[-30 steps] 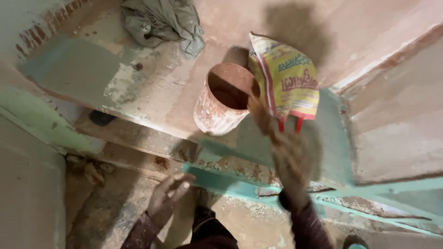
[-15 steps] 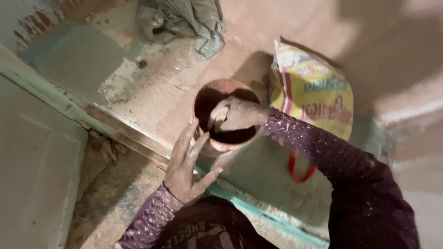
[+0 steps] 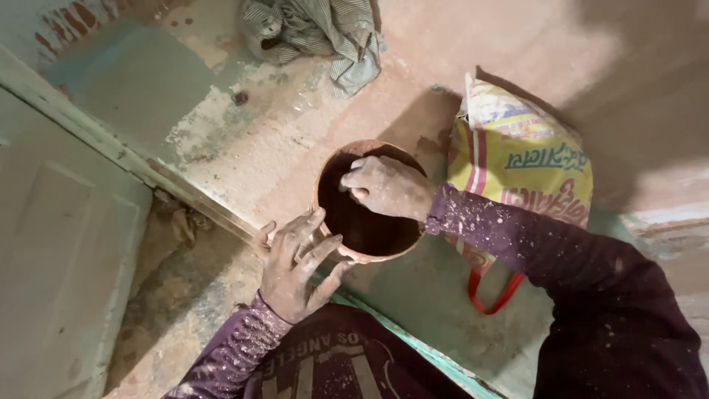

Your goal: The person paints a wooden door panel with brown paint using a wide brush, working across the recessed panels and edges. They dip the brush into a paint container on a nearby ledge, then continue brushing the door frame and lower edges of the door.

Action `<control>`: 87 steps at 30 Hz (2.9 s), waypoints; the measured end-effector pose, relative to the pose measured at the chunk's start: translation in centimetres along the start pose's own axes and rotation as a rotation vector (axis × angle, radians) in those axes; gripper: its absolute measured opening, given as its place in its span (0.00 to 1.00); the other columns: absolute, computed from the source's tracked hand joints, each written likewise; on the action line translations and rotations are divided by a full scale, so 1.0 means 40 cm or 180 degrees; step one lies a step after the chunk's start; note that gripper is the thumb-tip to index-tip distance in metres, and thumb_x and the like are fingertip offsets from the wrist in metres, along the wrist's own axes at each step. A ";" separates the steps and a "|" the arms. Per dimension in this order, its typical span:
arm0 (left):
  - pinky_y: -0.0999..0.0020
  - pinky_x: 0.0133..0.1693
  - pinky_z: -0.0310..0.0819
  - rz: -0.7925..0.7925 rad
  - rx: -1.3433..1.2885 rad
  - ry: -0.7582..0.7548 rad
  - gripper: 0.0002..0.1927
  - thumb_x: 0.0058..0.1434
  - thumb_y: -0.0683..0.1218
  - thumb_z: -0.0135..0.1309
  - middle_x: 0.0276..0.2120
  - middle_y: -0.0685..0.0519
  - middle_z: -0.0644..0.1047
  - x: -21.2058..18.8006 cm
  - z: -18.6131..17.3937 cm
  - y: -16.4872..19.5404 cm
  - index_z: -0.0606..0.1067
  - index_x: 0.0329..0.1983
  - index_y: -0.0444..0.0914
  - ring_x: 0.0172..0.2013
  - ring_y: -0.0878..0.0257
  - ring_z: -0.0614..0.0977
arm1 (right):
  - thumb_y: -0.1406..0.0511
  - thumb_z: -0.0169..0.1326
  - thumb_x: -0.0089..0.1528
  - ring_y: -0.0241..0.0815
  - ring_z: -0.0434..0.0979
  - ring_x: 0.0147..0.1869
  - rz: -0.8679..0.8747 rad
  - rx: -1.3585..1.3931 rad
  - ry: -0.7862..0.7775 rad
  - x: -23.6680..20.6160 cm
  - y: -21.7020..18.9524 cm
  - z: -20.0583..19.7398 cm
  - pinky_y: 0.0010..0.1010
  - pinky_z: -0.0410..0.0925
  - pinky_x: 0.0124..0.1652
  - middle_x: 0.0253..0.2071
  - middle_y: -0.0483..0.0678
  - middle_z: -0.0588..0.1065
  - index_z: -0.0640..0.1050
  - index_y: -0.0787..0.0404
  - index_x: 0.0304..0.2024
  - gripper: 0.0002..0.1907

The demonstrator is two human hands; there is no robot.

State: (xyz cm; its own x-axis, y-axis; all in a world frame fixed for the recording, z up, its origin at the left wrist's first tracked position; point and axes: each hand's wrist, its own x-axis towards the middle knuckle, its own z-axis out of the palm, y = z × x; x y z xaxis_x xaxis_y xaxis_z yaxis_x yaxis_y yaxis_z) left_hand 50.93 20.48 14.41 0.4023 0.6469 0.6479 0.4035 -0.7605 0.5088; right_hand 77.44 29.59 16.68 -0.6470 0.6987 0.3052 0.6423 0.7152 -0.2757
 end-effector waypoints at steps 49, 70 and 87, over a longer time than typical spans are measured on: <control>0.46 0.70 0.44 -0.0248 -0.0078 0.0385 0.19 0.61 0.47 0.61 0.67 0.51 0.68 -0.022 0.077 0.000 0.74 0.56 0.48 0.64 0.51 0.71 | 0.71 0.54 0.66 0.37 0.84 0.36 0.2754 0.1519 0.0971 -0.227 -0.172 -0.438 0.26 0.79 0.33 0.36 0.47 0.77 0.77 0.69 0.40 0.04; 0.47 0.70 0.45 -0.0306 -0.0112 0.0391 0.20 0.60 0.48 0.60 0.69 0.50 0.67 -0.026 0.078 0.000 0.75 0.57 0.47 0.64 0.51 0.71 | 0.66 0.54 0.67 0.41 0.80 0.59 -0.0622 0.0642 -0.0067 -0.178 -0.157 -0.422 0.35 0.78 0.56 0.55 0.52 0.77 0.76 0.62 0.51 0.11; 0.47 0.68 0.46 -0.0321 -0.0035 0.0527 0.21 0.58 0.48 0.61 0.68 0.51 0.68 -0.024 0.093 -0.003 0.75 0.56 0.48 0.63 0.53 0.72 | 0.67 0.58 0.59 0.46 0.75 0.65 -0.0116 0.0529 -0.1150 -0.223 -0.215 -0.499 0.36 0.72 0.56 0.57 0.40 0.77 0.76 0.56 0.50 0.16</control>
State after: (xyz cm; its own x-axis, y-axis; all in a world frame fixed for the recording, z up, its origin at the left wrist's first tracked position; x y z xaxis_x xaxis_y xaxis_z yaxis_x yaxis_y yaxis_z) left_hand 53.56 20.16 11.59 0.2193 0.7023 0.6773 0.4256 -0.6935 0.5813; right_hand 85.89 16.86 34.54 -0.7901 0.6129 -0.0146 0.5602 0.7121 -0.4233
